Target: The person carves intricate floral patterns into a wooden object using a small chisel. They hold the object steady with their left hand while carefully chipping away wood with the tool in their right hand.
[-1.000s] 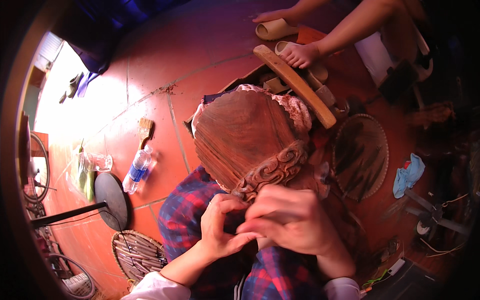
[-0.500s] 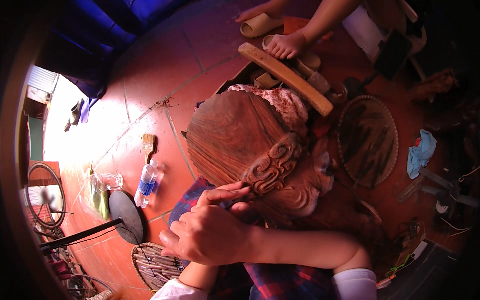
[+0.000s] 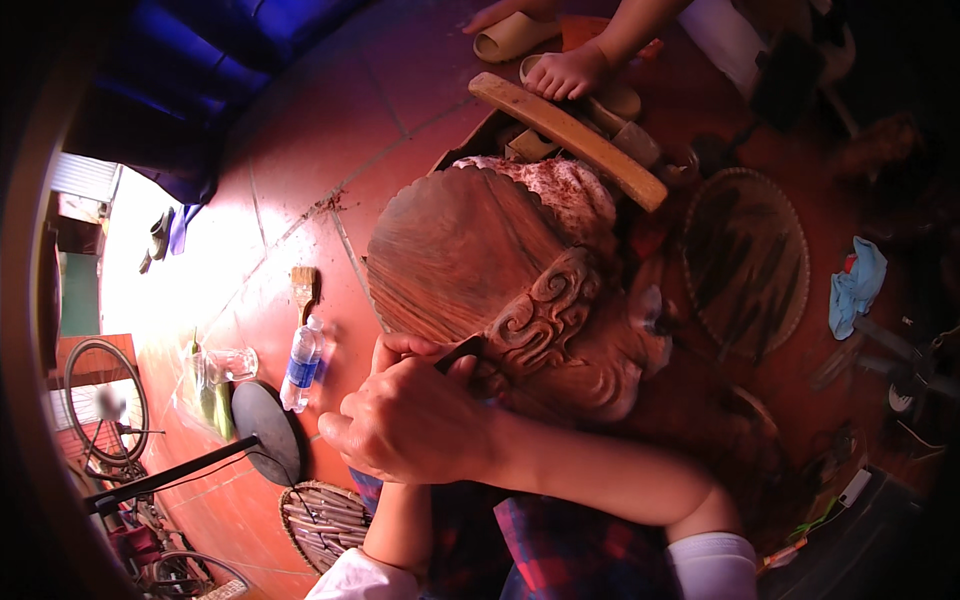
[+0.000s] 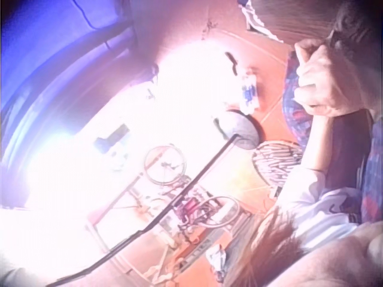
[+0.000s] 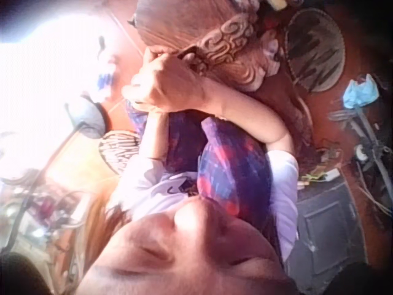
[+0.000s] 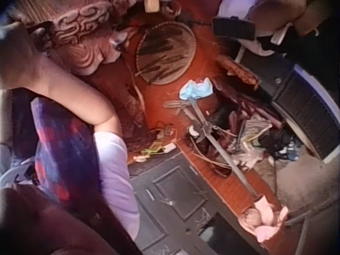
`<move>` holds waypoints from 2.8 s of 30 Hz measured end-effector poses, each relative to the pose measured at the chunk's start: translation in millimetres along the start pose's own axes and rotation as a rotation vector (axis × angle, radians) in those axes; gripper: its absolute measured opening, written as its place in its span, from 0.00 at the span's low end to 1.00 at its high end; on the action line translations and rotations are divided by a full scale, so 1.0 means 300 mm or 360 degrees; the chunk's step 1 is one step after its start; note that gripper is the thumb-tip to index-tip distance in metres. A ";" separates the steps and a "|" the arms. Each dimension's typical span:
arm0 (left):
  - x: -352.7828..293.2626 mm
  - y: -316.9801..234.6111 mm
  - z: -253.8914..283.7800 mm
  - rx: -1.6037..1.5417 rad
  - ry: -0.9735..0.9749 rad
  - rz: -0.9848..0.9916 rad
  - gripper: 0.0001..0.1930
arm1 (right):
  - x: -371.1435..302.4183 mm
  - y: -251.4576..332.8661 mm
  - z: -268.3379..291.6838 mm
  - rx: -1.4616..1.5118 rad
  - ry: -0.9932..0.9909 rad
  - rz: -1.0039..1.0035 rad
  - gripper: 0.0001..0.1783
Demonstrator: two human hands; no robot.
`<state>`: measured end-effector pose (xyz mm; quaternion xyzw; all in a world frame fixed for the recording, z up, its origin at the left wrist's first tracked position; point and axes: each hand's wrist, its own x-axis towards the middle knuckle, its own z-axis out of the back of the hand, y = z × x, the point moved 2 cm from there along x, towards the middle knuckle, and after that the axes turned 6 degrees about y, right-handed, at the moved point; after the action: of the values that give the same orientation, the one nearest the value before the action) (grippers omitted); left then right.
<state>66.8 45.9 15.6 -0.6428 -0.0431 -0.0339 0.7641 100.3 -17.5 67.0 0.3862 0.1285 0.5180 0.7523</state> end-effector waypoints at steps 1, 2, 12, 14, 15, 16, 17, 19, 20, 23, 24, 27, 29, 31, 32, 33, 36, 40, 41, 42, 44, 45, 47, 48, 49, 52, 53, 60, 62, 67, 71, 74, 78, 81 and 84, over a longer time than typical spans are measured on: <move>-0.003 0.000 -0.002 -0.0031 -0.0004 0.0015 0.21 | -0.003 -0.001 -0.007 -0.0067 -0.0146 -0.0018 0.10; -0.003 0.005 -0.002 -0.0054 -0.0006 0.0027 0.21 | -0.011 -0.005 -0.030 -0.0135 -0.0293 -0.0038 0.09; -0.013 0.009 0.012 -0.0129 -0.0016 0.0080 0.19 | -0.018 -0.007 -0.035 -0.0195 -0.0602 -0.0023 0.09; -0.016 0.009 0.016 -0.0148 -0.0011 0.0087 0.19 | 0.005 -0.010 -0.006 0.0035 -0.0549 0.0023 0.09; -0.012 0.007 0.013 -0.0161 -0.0012 0.0091 0.19 | 0.009 -0.009 0.003 0.0149 -0.0523 0.0044 0.09; -0.015 0.012 0.020 -0.0156 -0.0011 0.0096 0.19 | 0.009 -0.006 -0.006 0.0101 -0.0563 0.0115 0.09; -0.020 0.014 0.025 -0.0150 -0.0014 0.0100 0.18 | 0.003 -0.006 -0.011 0.0046 -0.0573 0.0075 0.10; -0.015 0.017 0.020 -0.0140 -0.0003 0.0094 0.18 | -0.017 -0.008 -0.011 -0.0078 -0.0588 -0.0014 0.11; -0.014 0.017 0.020 -0.0152 -0.0002 0.0095 0.18 | -0.006 -0.010 -0.017 -0.0135 -0.0592 -0.0046 0.10; -0.008 0.016 0.026 -0.0178 0.0012 0.0107 0.17 | 0.011 -0.022 -0.002 0.0135 -0.0623 0.0061 0.10; -0.011 0.016 0.021 -0.0193 0.0014 0.0115 0.17 | 0.008 -0.022 -0.001 0.0077 -0.0630 0.0023 0.09; -0.013 0.021 0.019 -0.0227 0.0013 0.0123 0.17 | 0.009 -0.019 -0.014 -0.0085 -0.0649 -0.0077 0.08; -0.008 0.025 0.013 -0.0268 0.0014 0.0136 0.17 | 0.009 -0.012 0.008 -0.0204 -0.0645 -0.0150 0.09; -0.015 0.032 0.020 -0.0362 0.0020 0.0165 0.16 | 0.006 0.012 0.067 0.0043 -0.0675 -0.0013 0.16; -0.024 0.032 0.022 -0.0405 0.0034 0.0171 0.16 | -0.002 0.022 0.086 0.0126 -0.0720 0.0018 0.17; -0.029 0.019 0.025 -0.0415 0.0055 0.0145 0.16 | -0.011 0.028 0.104 0.0215 -0.0750 0.0053 0.17; 0.016 -0.140 0.042 0.0392 0.0222 -0.0351 0.13 | -0.112 0.017 0.234 0.0499 -0.0653 0.0155 0.12; -0.005 -0.203 -0.055 0.0272 0.0281 -0.0626 0.12 | -0.324 -0.004 0.274 0.0850 -0.0490 -0.0310 0.28; -0.010 -0.201 -0.074 0.0121 0.0099 -0.0689 0.11 | -0.369 -0.033 0.268 0.0871 -0.0588 -0.0269 0.29; -0.028 -0.200 -0.085 0.0096 0.0015 -0.0705 0.12 | -0.417 -0.062 0.256 0.1190 -0.0832 -0.0284 0.27; -0.073 -0.183 -0.099 -0.0033 -0.0125 -0.0730 0.14 | -0.446 -0.100 0.240 0.1380 -0.1150 -0.0375 0.21; -0.125 -0.153 -0.140 -0.0141 0.0067 -0.0708 0.20 | -0.446 -0.116 0.229 0.1276 -0.1220 -0.0398 0.19; -0.155 -0.137 -0.178 0.0021 0.0345 -0.0786 0.24 | -0.419 -0.122 0.202 0.1205 -0.1187 -0.0462 0.11; -0.175 -0.104 -0.216 0.0112 0.0461 -0.0795 0.29 | -0.405 -0.137 0.176 0.1151 -0.1136 -0.0479 0.09; -0.162 -0.106 -0.235 0.0154 0.0439 -0.0794 0.29 | -0.395 -0.136 0.173 0.1046 -0.1105 -0.0504 0.09; -0.140 -0.079 -0.263 0.0349 0.0409 -0.0696 0.30 | -0.331 -0.142 0.174 0.0244 -0.1053 -0.0378 0.05; -0.133 -0.070 -0.269 0.0365 0.0374 -0.0687 0.30 | -0.317 -0.138 0.180 0.0024 -0.0948 -0.0330 0.05; -0.072 -0.056 -0.259 0.0250 0.0308 -0.0698 0.33 | -0.332 -0.198 0.144 -0.0001 -0.0765 -0.0519 0.02; -0.057 -0.064 -0.246 0.0199 0.0353 -0.0707 0.34 | -0.333 -0.196 0.137 -0.0012 -0.0835 -0.0511 0.02; -0.041 -0.084 -0.217 0.0189 0.0501 -0.0635 0.34 | -0.327 -0.192 0.126 0.0047 -0.0977 -0.0515 0.02; -0.060 -0.060 -0.216 0.0137 0.0450 -0.0631 0.36 | -0.326 -0.186 0.140 0.0079 -0.0782 -0.0528 0.03; -0.030 -0.105 -0.212 0.0112 0.0506 -0.0619 0.37 | -0.300 -0.137 0.154 0.0220 -0.1072 -0.0650 0.05; -0.070 -0.074 -0.204 0.0143 0.0449 -0.0614 0.37 | -0.308 -0.150 0.158 0.0080 -0.0700 -0.0515 0.05; -0.042 -0.079 -0.204 0.0080 0.0444 -0.0610 0.38 | -0.305 -0.141 0.138 0.0243 -0.0997 -0.0695 0.06; -0.032 -0.090 -0.192 0.0050 0.0428 -0.0597 0.39 | -0.302 -0.142 0.161 0.0167 -0.0839 -0.0578 0.07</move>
<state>55.7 -15.5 31.2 -0.6012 -0.0601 -0.2601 0.7532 119.0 -125.6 49.9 0.5161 0.0225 0.2502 0.8189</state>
